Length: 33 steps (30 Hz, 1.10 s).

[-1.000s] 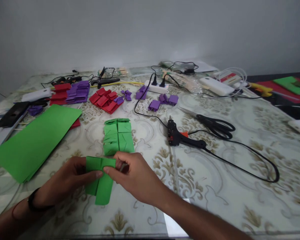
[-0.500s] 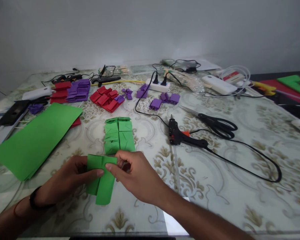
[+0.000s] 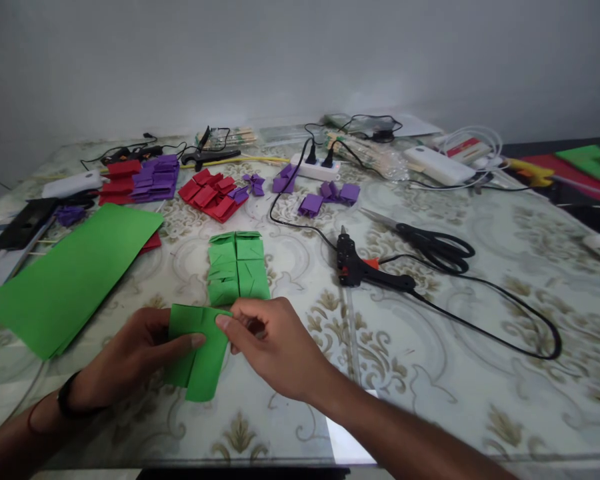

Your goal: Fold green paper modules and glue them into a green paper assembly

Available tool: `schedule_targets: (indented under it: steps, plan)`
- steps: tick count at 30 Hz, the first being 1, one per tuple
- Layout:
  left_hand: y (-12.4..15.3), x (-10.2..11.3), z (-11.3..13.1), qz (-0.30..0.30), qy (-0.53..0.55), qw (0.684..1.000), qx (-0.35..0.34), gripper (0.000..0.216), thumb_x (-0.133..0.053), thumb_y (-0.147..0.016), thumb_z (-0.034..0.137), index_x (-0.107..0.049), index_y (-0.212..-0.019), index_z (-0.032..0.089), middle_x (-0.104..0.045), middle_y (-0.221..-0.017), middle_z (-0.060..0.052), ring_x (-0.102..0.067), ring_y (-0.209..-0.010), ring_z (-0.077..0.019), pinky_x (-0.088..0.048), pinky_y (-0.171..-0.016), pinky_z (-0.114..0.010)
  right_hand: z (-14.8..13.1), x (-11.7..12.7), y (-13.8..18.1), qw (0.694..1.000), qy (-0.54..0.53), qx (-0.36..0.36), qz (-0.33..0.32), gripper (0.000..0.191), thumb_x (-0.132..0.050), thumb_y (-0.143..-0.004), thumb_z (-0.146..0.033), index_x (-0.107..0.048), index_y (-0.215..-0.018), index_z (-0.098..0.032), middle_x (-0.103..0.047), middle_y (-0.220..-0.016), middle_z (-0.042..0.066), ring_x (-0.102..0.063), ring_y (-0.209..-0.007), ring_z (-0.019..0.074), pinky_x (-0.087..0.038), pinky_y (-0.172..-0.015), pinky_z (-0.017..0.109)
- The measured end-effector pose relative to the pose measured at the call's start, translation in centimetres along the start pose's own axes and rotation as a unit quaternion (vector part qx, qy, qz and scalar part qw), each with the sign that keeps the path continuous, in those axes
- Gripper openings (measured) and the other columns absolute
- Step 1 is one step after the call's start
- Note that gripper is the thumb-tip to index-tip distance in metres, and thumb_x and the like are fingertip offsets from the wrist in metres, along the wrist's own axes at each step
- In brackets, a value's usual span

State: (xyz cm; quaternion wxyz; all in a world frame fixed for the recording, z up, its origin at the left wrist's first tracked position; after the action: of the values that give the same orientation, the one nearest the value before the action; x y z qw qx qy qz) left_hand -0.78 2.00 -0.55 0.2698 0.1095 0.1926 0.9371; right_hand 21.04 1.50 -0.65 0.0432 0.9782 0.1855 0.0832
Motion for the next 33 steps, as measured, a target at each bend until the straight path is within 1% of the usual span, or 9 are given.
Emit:
schedule_targets:
  steps: [5, 8, 11, 14, 17, 24, 27, 30, 33]
  plan:
    - [0.0, 0.0, 0.5, -0.009, -0.039, 0.999, -0.001, 0.033, -0.075, -0.095, 0.047, -0.082, -0.087, 0.015, -0.074, -0.074, -0.001, -0.057, -0.063, -0.0135, -0.043, -0.058, -0.021, 0.0, 0.2, 0.0, 0.999, 0.028, 0.014, 0.005, 0.046, -0.056, -0.105, -0.045, -0.063, -0.067, -0.021, -0.065, -0.064, 0.001, -0.059, -0.063, 0.0152, -0.044, -0.061, 0.028]
    - [-0.2, 0.0, 0.7, -0.021, -0.079, 0.997, 0.006, 0.038, -0.074, -0.094, 0.047, -0.078, -0.077, 0.014, -0.067, -0.066, 0.0, -0.051, -0.059, -0.0125, -0.037, -0.054, -0.022, 0.2, 0.1, 0.0, 0.999, 0.034, 0.001, 0.008, 0.047, -0.058, -0.104, -0.047, -0.06, -0.065, -0.021, -0.063, -0.062, 0.0, -0.057, -0.061, 0.015, -0.042, -0.059, 0.028]
    - [-0.3, 0.3, 0.6, -0.009, -0.079, 0.997, 0.007, 0.04, -0.074, -0.093, 0.05, -0.076, -0.077, 0.014, -0.064, -0.064, 0.001, -0.048, -0.057, -0.0119, -0.035, -0.052, -0.022, 0.4, -0.1, -0.2, 1.0, 0.011, -0.02, -0.006, 0.045, -0.065, -0.101, -0.052, -0.06, -0.068, -0.021, -0.063, -0.064, 0.0, -0.056, -0.061, 0.0149, -0.041, -0.058, 0.028]
    - [-0.4, 0.6, 0.5, 0.007, -0.059, 0.998, -0.007, 0.038, -0.075, -0.093, 0.051, -0.079, -0.084, 0.015, -0.07, -0.071, -0.001, -0.052, -0.06, -0.0129, -0.04, -0.055, -0.022, 0.8, -0.4, -0.2, 0.998, 0.002, -0.036, -0.042, 0.044, -0.072, -0.095, -0.052, -0.06, -0.067, -0.02, -0.062, -0.064, 0.0, -0.054, -0.06, 0.0143, -0.039, -0.056, 0.028]
    - [-0.6, 0.7, 0.6, -0.001, -0.052, 0.999, -0.016, 0.034, -0.076, -0.093, 0.048, -0.081, -0.086, 0.015, -0.076, -0.079, -0.003, -0.057, -0.065, -0.014, -0.044, -0.059, -0.022, 1.1, -0.6, -0.3, 0.998, 0.018, -0.04, -0.053, 0.044, -0.07, -0.096, -0.047, -0.056, -0.063, -0.021, -0.06, -0.062, -0.001, -0.052, -0.058, 0.0132, -0.035, -0.055, 0.027]
    - [-0.9, 0.6, 1.5, -0.012, -0.062, 0.998, -0.012, 0.04, -0.079, -0.089, 0.046, -0.077, -0.064, 0.015, -0.067, -0.063, 0.001, -0.051, -0.058, -0.012, -0.043, -0.056, -0.02, 1.4, -0.6, -0.3, 0.998, 0.028, -0.041, -0.045, 0.044, -0.07, -0.098, -0.044, -0.055, -0.063, -0.021, -0.059, -0.06, -0.002, -0.051, -0.057, 0.0123, -0.033, -0.054, 0.027]
    - [-0.8, 0.8, 1.3, 0.001, -0.058, 0.998, -0.006, 0.037, -0.079, -0.088, 0.047, -0.08, -0.072, 0.014, -0.07, -0.067, 0.0, -0.053, -0.06, -0.0127, -0.044, -0.056, -0.02, 1.2, -0.5, -0.3, 0.998, 0.028, -0.032, -0.049, 0.044, -0.069, -0.099, -0.046, -0.056, -0.065, -0.02, -0.058, -0.061, -0.002, -0.051, -0.058, 0.0122, -0.034, -0.055, 0.027]
    - [-0.8, 1.1, 0.9, 0.028, -0.054, 0.998, -0.006, 0.036, -0.079, -0.088, 0.048, -0.082, -0.081, 0.013, -0.072, -0.07, -0.001, -0.054, -0.062, -0.013, -0.043, -0.057, -0.02, 1.1, -0.5, -0.3, 0.996, 0.032, -0.03, -0.079, 0.045, -0.067, -0.099, -0.047, -0.057, -0.065, -0.02, -0.058, -0.063, -0.002, -0.05, -0.058, 0.0121, -0.034, -0.055, 0.027]
    - [-0.9, 1.2, 0.7, 0.028, -0.059, 0.998, -0.003, 0.036, -0.081, -0.086, 0.048, -0.081, -0.079, 0.014, -0.07, -0.067, 0.0, -0.052, -0.059, -0.0124, -0.04, -0.055, -0.02, 1.3, -0.6, -0.4, 0.995, 0.032, -0.038, -0.082, 0.045, -0.069, -0.098, -0.046, -0.055, -0.063, -0.02, -0.057, -0.062, -0.002, -0.05, -0.057, 0.0121, -0.033, -0.055, 0.027]
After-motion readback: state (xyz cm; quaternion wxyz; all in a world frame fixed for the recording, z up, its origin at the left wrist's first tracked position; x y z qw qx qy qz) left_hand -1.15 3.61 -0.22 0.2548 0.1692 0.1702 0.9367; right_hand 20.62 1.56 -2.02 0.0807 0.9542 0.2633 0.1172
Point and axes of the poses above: each hand's wrist, its own y-axis away from the middle knuckle, its own x-axis out of the back of the hand, z = x × y, the point moved 2 cm from there along -y, towards the middle knuckle
